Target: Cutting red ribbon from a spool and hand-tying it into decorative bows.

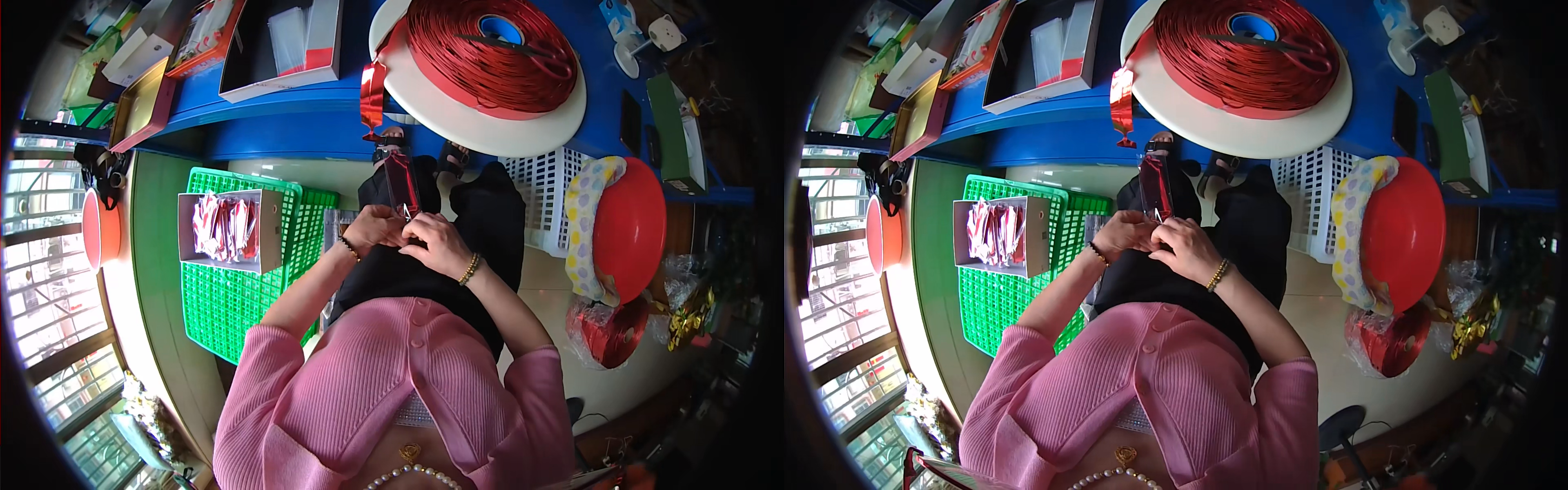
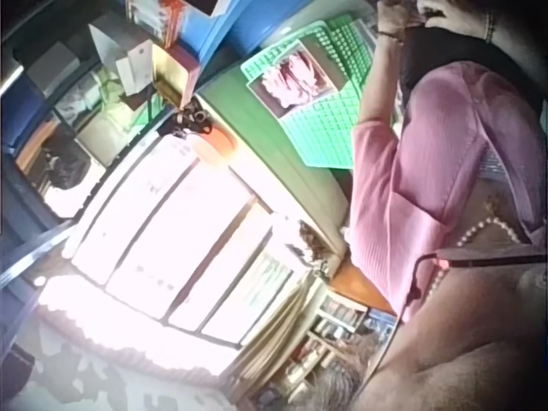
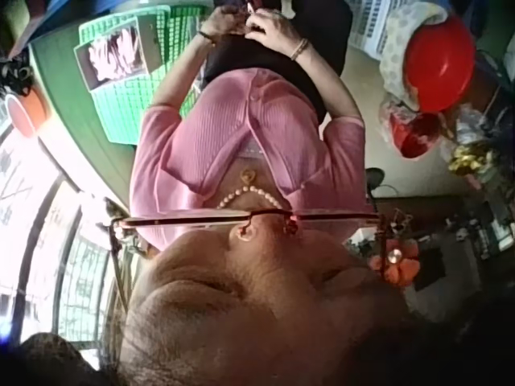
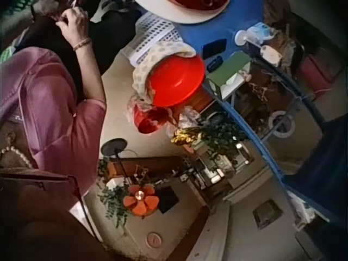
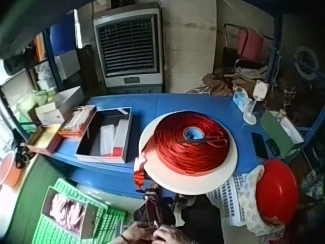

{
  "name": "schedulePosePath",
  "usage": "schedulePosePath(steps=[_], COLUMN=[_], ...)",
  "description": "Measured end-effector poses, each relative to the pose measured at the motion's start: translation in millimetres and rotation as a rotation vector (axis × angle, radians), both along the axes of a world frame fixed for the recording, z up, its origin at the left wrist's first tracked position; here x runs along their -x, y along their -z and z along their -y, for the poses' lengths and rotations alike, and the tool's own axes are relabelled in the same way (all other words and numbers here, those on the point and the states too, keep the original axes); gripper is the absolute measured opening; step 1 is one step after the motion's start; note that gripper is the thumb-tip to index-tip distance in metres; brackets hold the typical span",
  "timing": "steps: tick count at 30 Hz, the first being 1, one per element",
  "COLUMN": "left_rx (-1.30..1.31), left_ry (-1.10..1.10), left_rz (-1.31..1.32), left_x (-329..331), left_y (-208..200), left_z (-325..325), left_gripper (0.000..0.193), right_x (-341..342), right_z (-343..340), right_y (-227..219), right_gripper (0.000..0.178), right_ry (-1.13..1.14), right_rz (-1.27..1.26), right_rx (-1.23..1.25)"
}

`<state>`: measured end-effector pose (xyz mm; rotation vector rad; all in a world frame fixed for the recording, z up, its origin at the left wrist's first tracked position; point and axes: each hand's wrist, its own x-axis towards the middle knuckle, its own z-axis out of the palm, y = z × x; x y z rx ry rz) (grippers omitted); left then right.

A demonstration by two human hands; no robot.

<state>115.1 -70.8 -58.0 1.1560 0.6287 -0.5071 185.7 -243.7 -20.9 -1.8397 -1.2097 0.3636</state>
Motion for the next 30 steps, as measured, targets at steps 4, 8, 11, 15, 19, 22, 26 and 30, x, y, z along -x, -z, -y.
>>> schedulePosePath(steps=[4,8,11,15,19,22,26,30], left_rx=[-0.073,-0.064,-0.007,0.047,0.042,0.041,0.034,0.0], left_ry=[-0.002,-0.019,-0.034,0.022,0.074,0.07,0.038,0.013], left_rz=[-0.002,-0.019,-0.053,-0.043,-0.062,-0.067,-0.012,-0.003], left_x=[-0.3,-2.8,-2.0,-1.0,-7.1,-7.4,-4.9,-2.3], left_y=[5.1,-4.8,-7.0,-8.4,-8.2,-8.7,-6.6,4.8], left_z=[2.9,7.5,-0.8,-2.9,-2.0,0.8,1.2,0.0], left_gripper=[0.02,0.017,0.016,0.015,0.015,0.016,0.016,0.017], right_x=[1.9,3.8,-8.4,-45.7,-35.5,-17.9,-7.1,-3.8], right_z=[-7.0,3.4,29.5,94.3,83.8,43.3,5.7,-3.5], right_y=[20.7,9.7,-30.9,-57.6,-54.9,-26.4,1.1,16.4], right_gripper=[0.021,0.019,0.019,0.014,0.011,0.013,0.012,0.012], right_ry=[-0.005,0.108,0.278,0.617,0.347,0.059,-0.082,-0.097], right_rz=[0.132,0.006,-0.193,-0.052,-0.13,-0.007,0.049,0.013], right_rx=[0.011,-0.041,-0.124,-0.161,0.056,0.069,0.039,0.038])
